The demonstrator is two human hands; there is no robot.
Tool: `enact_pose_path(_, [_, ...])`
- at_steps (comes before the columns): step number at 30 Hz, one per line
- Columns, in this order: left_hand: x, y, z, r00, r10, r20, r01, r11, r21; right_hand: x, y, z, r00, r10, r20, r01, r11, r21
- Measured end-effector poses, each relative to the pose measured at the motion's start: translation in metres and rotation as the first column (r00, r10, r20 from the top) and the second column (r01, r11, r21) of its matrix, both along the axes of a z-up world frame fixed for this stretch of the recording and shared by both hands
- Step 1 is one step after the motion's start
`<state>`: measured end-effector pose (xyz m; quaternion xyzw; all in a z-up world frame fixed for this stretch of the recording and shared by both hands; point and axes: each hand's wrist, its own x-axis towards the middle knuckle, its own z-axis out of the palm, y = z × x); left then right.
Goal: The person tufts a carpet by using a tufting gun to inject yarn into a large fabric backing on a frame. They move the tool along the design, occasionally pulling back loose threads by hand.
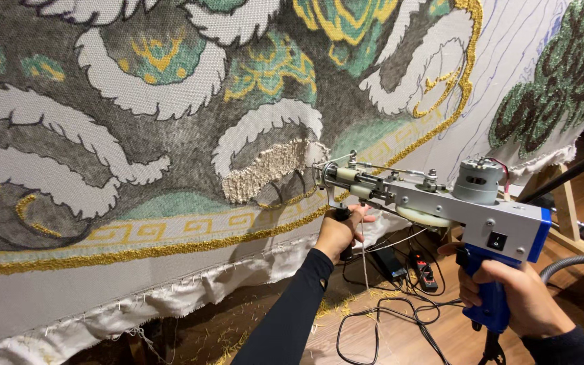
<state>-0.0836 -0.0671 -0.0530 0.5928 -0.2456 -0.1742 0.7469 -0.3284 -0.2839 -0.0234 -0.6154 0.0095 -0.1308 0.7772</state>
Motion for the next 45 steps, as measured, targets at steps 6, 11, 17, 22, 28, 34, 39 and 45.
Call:
enact_pose_path(6, [0.009, 0.013, 0.002, 1.0, 0.011, -0.011, -0.01, 1.0, 0.025, 0.009, 0.031, 0.02, 0.992, -0.104, -0.076, 0.102, 0.994, -0.032])
enact_pose_path(11, [0.012, 0.017, 0.003, 1.0, 0.011, 0.003, -0.011, 0.999, 0.034, 0.013, 0.042, 0.027, 0.979, -0.145, -0.144, 0.142, 0.989, -0.029])
enact_pose_path(17, [0.018, 0.018, 0.002, 1.0, 0.026, -0.011, -0.025, 0.999, 0.042, 0.02, 0.047, 0.028, 0.968, -0.18, -0.173, 0.175, 0.983, -0.048])
enact_pose_path(22, [0.023, 0.021, 0.002, 1.0, 0.02, -0.015, -0.019, 0.999, 0.033, 0.024, 0.057, 0.034, 0.971, -0.183, -0.153, 0.176, 0.983, -0.059])
enact_pose_path(28, [0.032, 0.026, 0.003, 0.997, 0.05, -0.053, -0.047, 0.997, 0.056, 0.028, 0.079, 0.041, 0.966, -0.21, -0.148, 0.203, 0.977, -0.056])
enact_pose_path(34, [0.048, 0.034, -0.001, 0.992, 0.13, 0.003, -0.13, 0.99, 0.049, 0.041, 0.108, 0.034, 0.956, -0.269, -0.119, 0.26, 0.962, -0.083])
enact_pose_path(39, [0.071, 0.046, -0.008, 0.977, 0.214, -0.01, -0.211, 0.971, 0.111, 0.059, 0.13, 0.02, 0.968, -0.249, -0.016, 0.248, 0.967, -0.061])
enact_pose_path(45, [0.094, 0.055, -0.012, 0.989, 0.145, -0.026, -0.143, 0.987, 0.072, 0.072, 0.147, 0.013, 0.956, -0.292, -0.041, 0.289, 0.955, -0.07])
